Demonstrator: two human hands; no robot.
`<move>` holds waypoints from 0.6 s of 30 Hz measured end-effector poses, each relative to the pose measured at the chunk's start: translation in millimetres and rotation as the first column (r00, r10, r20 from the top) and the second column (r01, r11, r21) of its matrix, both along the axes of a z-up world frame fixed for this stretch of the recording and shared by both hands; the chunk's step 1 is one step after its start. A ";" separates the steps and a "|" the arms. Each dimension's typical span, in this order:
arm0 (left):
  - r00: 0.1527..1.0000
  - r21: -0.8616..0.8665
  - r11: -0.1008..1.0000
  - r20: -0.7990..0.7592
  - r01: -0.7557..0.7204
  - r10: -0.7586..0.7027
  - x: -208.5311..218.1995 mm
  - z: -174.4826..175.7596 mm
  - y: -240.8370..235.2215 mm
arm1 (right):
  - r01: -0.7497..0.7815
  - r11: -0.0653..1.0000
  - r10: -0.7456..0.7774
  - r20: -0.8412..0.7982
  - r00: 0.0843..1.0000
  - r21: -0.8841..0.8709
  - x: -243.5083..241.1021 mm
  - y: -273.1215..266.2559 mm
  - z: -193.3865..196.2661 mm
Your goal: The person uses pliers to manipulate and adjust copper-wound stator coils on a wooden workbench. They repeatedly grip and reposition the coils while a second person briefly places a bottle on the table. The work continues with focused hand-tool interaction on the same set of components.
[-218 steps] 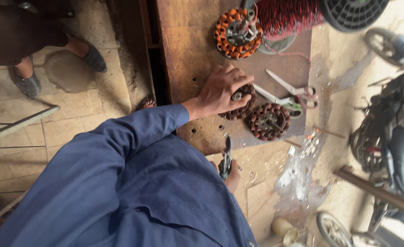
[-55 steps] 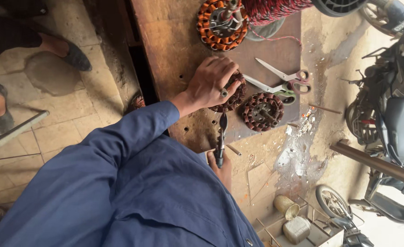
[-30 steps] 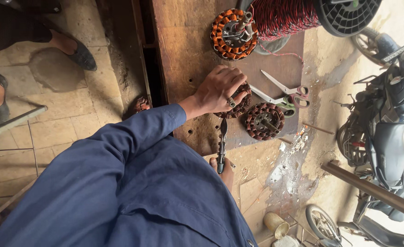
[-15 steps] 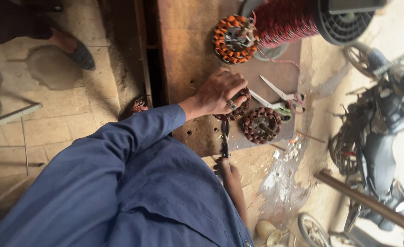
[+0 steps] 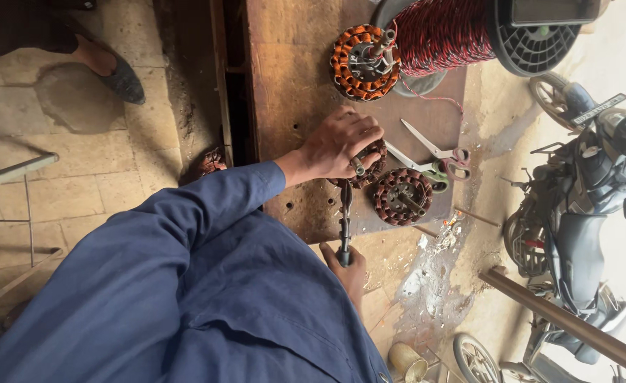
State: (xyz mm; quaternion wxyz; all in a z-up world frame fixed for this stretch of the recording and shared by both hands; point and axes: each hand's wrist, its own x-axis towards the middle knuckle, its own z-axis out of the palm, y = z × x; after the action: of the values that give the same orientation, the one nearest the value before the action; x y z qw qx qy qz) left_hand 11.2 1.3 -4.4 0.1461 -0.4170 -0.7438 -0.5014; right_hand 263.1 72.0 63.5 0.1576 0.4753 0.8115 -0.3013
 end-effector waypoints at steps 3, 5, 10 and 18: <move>1.000 0.002 1.000 -0.007 0.005 -0.005 -3.0 1.7 -1.8 | 0.058 0.997 -0.059 0.011 0.998 0.054 1.5 -6.7 -9.6; 1.000 -0.016 1.000 0.000 -0.001 0.001 -4.5 2.7 -7.1 | 0.037 0.992 -0.041 0.030 0.999 0.120 9.1 -7.8 -16.3; 0.995 -0.040 0.994 0.000 -0.101 0.101 -3.9 8.0 -4.1 | 0.009 0.998 0.009 -0.260 0.966 0.068 40.3 3.9 -20.8; 0.981 -0.081 0.993 0.167 -0.091 0.103 -2.5 -3.2 5.0 | 0.041 0.997 -0.043 -0.027 0.999 -0.068 19.8 -1.8 -11.5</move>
State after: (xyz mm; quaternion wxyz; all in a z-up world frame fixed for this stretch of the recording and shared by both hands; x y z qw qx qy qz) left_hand 8.7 6.3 -7.6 0.0910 -0.3409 -0.7907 -0.5002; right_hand 282.8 70.2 51.9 0.1557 0.4823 0.7929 -0.3383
